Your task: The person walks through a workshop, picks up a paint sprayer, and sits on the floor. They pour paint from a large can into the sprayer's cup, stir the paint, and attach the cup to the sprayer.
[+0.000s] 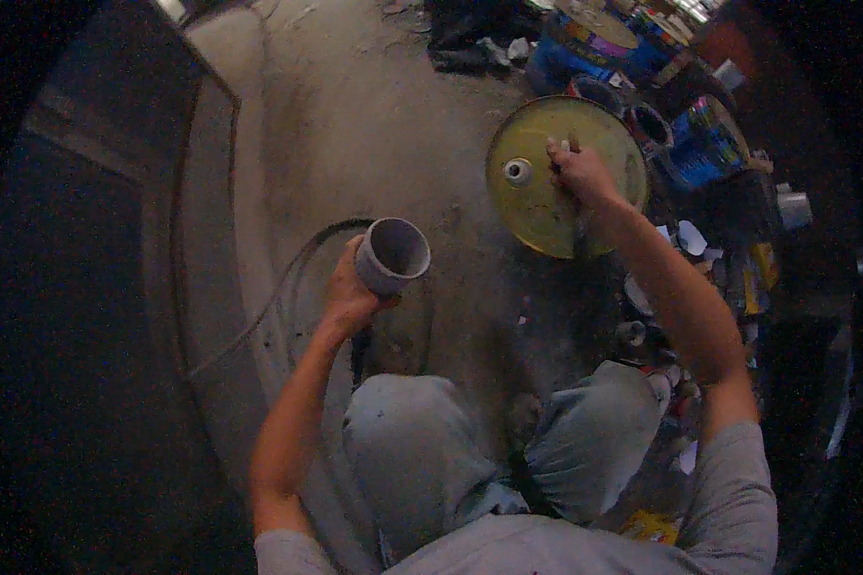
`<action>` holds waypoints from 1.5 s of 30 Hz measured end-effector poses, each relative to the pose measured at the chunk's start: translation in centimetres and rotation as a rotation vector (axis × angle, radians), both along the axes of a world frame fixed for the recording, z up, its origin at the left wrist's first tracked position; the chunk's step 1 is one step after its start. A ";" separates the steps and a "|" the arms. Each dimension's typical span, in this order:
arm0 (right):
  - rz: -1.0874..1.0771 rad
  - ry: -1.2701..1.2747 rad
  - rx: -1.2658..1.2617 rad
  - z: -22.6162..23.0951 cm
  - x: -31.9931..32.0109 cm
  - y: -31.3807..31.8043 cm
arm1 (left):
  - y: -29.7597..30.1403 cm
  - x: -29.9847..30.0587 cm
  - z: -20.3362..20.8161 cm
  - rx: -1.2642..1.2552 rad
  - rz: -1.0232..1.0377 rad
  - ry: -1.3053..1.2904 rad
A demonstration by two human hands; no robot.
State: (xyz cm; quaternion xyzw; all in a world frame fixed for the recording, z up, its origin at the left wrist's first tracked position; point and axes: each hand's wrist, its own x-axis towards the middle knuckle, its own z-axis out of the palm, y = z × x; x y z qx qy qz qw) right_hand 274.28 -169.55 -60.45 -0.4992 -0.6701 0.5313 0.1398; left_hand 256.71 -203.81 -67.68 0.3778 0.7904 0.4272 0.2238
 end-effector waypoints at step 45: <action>0.365 -0.175 -0.105 -10.1 -5.6 -17.2 | 0.0 4.4 -13.0 -0.411 0.111 -0.002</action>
